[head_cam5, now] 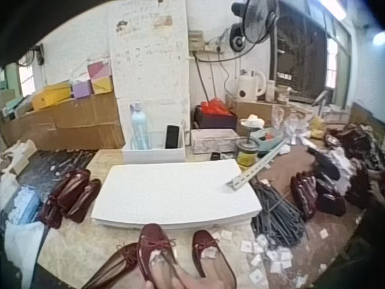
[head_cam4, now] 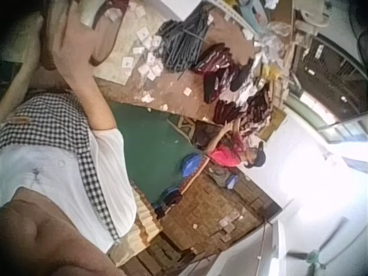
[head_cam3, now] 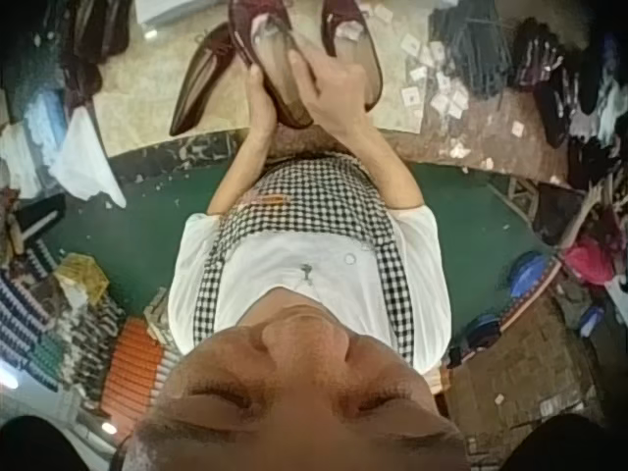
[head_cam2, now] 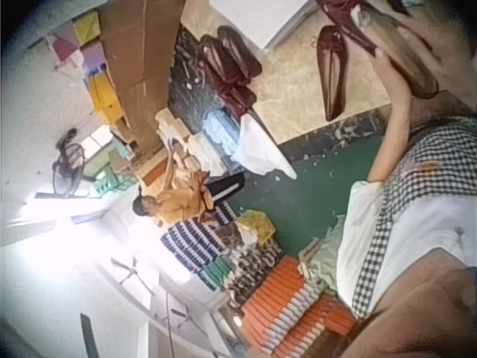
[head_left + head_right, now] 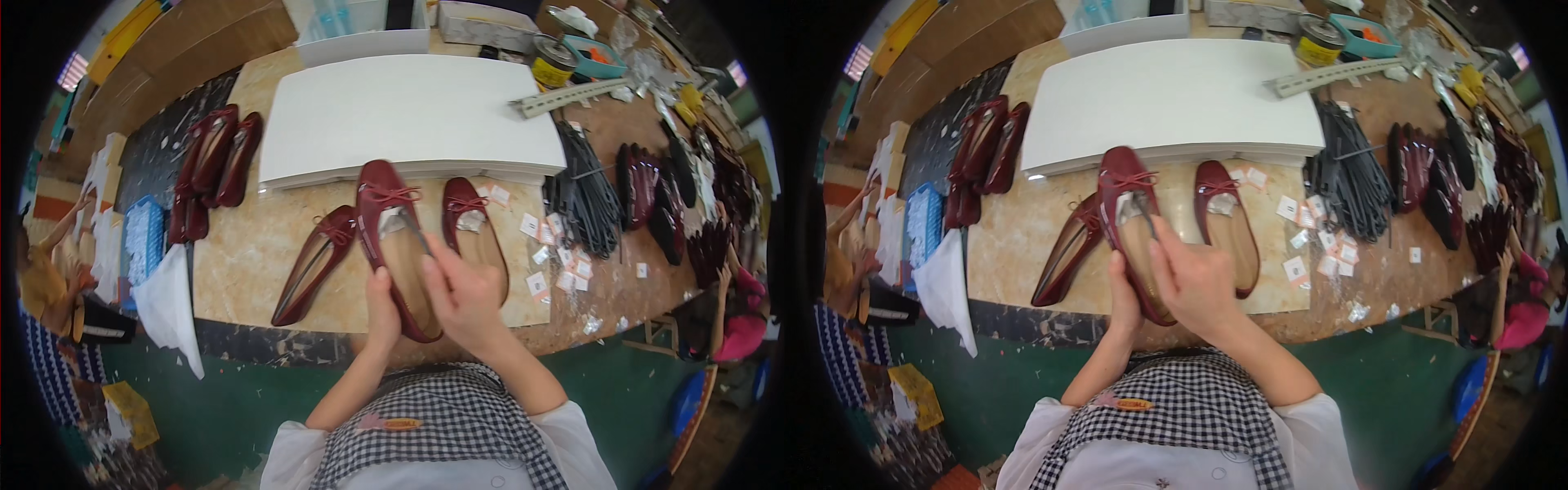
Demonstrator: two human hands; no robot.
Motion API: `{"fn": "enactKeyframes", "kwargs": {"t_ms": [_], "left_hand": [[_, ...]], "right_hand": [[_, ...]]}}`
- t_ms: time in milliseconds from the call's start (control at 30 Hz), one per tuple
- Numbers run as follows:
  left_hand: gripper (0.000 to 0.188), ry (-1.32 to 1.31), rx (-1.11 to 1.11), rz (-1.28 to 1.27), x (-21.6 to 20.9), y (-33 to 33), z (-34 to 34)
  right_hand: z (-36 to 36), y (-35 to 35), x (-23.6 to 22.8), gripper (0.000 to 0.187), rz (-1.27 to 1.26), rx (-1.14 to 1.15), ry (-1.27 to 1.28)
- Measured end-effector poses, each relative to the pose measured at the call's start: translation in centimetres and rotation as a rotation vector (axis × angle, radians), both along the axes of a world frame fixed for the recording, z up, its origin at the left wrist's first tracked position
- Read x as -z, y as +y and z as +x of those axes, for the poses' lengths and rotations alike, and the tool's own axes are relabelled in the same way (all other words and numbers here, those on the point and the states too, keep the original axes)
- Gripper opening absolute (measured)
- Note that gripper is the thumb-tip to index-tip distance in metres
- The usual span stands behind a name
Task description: The person cleans maroon patent leather shoes using a white cloth and a small orange tool. They wipe the exterior and interior surfaces, then insert a metal rod into the shoe to adjust the shape. The person repeats this process for multiple pairs of shoes on the table.
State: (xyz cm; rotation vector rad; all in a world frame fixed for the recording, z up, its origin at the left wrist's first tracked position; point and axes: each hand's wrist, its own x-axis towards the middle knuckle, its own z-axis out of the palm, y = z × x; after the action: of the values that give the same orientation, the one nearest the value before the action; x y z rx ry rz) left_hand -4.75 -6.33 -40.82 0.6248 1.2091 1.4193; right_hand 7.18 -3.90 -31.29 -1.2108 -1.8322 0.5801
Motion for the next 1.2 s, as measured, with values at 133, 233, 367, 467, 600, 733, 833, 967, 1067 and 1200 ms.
{"fn": "enactKeyframes", "kwargs": {"t_ms": [133, 233, 367, 467, 600, 733, 833, 967, 1067, 1200], "left_hand": [[0.065, -0.092, 0.065, -0.077, 1.9, -0.5, -0.6], [0.052, 0.079, 0.071, -0.157, 1.3, -0.4, -0.7], [0.058, 0.78, 0.069, 0.082, 0.8, -0.1, -7.1], [0.062, 1.164, 0.041, 0.174, -6.0, 1.0, -3.6], [0.068, 1.086, 0.519, 0.038, -3.8, 4.4, 3.8], [0.07, 0.833, 0.511, 0.032, -0.9, 4.7, 2.8], [0.054, -0.081, 0.317, -0.088, -0.1, 2.7, 3.3], [0.048, -0.168, 0.697, -0.432, -0.7, 0.6, 3.3], [0.049, -0.578, 0.507, -0.418, -2.4, 1.2, 1.5], [0.056, -0.187, 0.277, -0.16, -3.5, 2.7, -0.9]], "right_hand": [[-1.0, -1.7, 3.1, 0.037, -0.112, -0.022, -0.258], [1.5, -0.7, 2.8, 0.036, -0.364, -0.222, -0.108], [13.1, 3.1, 5.0, 0.026, -0.425, 0.193, 0.038], [22.3, 6.5, 7.2, 0.029, -0.353, 0.675, -0.699], [23.9, 8.1, 10.2, 0.035, -0.345, 0.693, -0.722], [25.2, 5.0, 6.6, 0.025, -0.335, 0.663, -0.384], [25.1, 3.3, 5.8, 0.027, -0.359, 0.634, -0.247], [21.5, 1.8, 2.4, 0.045, -0.36, 0.634, -0.225], [18.6, 0.0, 0.0, 0.042, -0.484, 0.453, -0.153], [11.6, -3.7, -3.1, 0.037, -0.696, 0.017, 0.209]]}}
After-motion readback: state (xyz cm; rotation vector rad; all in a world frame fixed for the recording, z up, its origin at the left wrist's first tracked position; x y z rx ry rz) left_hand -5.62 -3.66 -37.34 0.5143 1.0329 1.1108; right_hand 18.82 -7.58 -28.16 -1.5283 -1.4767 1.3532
